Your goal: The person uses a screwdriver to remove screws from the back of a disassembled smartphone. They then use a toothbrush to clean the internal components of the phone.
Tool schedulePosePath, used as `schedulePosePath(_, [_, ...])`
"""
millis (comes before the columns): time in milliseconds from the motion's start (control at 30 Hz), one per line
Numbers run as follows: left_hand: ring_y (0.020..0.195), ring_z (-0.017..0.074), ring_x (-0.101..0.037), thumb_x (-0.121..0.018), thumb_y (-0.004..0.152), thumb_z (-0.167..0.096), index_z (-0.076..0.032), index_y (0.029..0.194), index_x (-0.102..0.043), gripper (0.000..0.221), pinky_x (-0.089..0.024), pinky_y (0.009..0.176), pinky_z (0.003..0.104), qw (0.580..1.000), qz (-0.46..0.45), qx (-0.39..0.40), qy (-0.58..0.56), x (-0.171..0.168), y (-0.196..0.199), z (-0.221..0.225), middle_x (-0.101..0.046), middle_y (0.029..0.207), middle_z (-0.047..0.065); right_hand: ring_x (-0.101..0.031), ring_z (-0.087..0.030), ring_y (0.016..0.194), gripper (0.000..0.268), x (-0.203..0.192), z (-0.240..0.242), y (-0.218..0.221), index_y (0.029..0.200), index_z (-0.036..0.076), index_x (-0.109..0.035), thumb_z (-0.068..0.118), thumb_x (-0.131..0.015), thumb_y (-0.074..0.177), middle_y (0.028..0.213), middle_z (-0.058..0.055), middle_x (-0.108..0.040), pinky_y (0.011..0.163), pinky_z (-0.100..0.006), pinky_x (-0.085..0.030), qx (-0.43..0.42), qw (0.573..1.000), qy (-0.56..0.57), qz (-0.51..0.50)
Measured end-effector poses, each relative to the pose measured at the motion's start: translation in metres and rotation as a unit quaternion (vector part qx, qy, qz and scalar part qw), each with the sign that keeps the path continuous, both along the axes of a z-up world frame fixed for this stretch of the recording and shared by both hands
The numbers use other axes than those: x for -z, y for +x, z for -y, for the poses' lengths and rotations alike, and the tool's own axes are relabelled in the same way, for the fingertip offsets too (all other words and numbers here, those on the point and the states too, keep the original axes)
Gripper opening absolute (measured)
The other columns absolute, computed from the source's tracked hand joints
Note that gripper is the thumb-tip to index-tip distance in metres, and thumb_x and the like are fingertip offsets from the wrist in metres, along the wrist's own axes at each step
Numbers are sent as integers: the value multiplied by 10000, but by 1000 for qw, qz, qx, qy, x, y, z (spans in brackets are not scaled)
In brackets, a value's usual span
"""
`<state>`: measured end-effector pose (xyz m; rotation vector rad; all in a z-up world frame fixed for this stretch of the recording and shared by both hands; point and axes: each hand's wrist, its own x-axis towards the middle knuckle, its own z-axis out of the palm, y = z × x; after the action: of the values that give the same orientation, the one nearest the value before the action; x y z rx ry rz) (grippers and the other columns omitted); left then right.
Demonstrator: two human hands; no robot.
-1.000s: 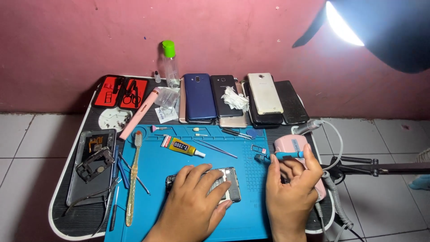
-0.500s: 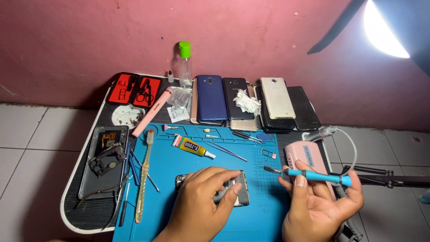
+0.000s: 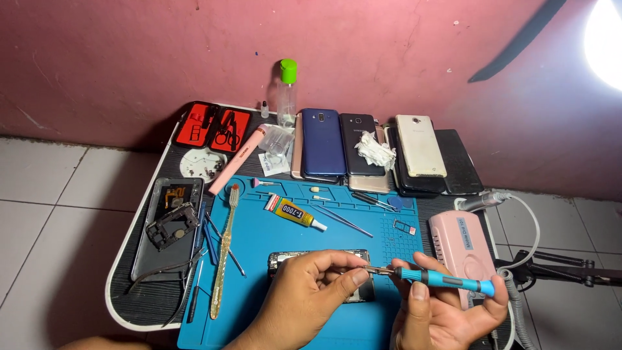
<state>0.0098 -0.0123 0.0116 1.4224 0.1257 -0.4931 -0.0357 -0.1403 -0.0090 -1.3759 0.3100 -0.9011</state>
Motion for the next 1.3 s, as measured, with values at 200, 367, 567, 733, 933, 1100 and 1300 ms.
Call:
schedulePosePath(200, [791, 71, -734, -837, 802, -121, -79, 1051, -864, 254, -661, 746, 208, 1000, -17, 2, -2, -2, 2, -4, -876, 1017, 25, -678, -392, 825, 763, 3, 1, 0, 1523, 273, -175, 24, -576, 923, 1174, -341, -626, 870, -514, -631, 1, 1000, -7, -12])
schedulePosePath(367, [772, 85, -734, -761, 863, -169, -99, 1089, -843, 250, -656, 697, 214, 999, 38, 24, -29, 5, 1, -8, -851, 1149, 42, -678, -398, 825, 753, 10, 6, 1, 1528, 269, -164, 12, -561, 942, 1170, -351, -622, 876, -510, -631, -7, 1000, -28, -3])
schedulePosePath(567, [826, 121, -784, -719, 909, -195, -130, 1039, -837, 187, -641, 725, 235, 975, 213, 9, 61, 5, 2, -13, -855, 1029, 25, -667, -389, 849, 756, 7, 3, 1, 1522, 252, -165, 22, -578, 931, 1136, -335, -628, 867, -516, -641, -5, 999, -36, -1])
schedulePosePath(733, [896, 176, -807, -704, 929, -155, -123, 1046, -804, 157, -648, 747, 286, 912, 392, 4, 118, 11, 3, -19, -828, 983, 50, -689, -385, 835, 777, 2, 3, -1, 1527, 229, -156, 2, -579, 917, 1114, -319, -640, 896, -510, -641, -9, 998, -59, -15])
schedulePosePath(933, [832, 205, -787, -756, 902, -175, -160, 1028, -803, 136, -549, 657, 359, 855, 482, -4, 189, 14, 4, -23, -821, 953, 20, -701, -390, 762, 777, 4, 1, -1, 1519, 224, -160, -16, -586, 915, 1075, -298, -649, 855, -515, -655, -9, 997, -76, -9])
schedulePosePath(1100, [852, 227, -769, -775, 880, -114, -141, 1060, -797, 184, -540, 662, 368, 838, 507, -4, 201, 16, 3, -24, -813, 998, 33, -695, -390, 738, 789, 10, 2, -1, 1528, 224, -169, -61, -582, 920, 1053, -335, -638, 833, -497, -656, -16, 995, -96, 29])
schedulePosePath(1300, [1081, 304, -623, -743, 905, -371, -71, 1489, -498, 701, -480, 818, 445, 816, 456, 95, 341, 12, 1, -28, -694, 1265, 83, -678, -393, 786, 750, 4, 6, 0, 1513, 236, -155, -32, -572, 949, 1118, -329, -629, 846, -513, -657, 1, 996, -94, 11])
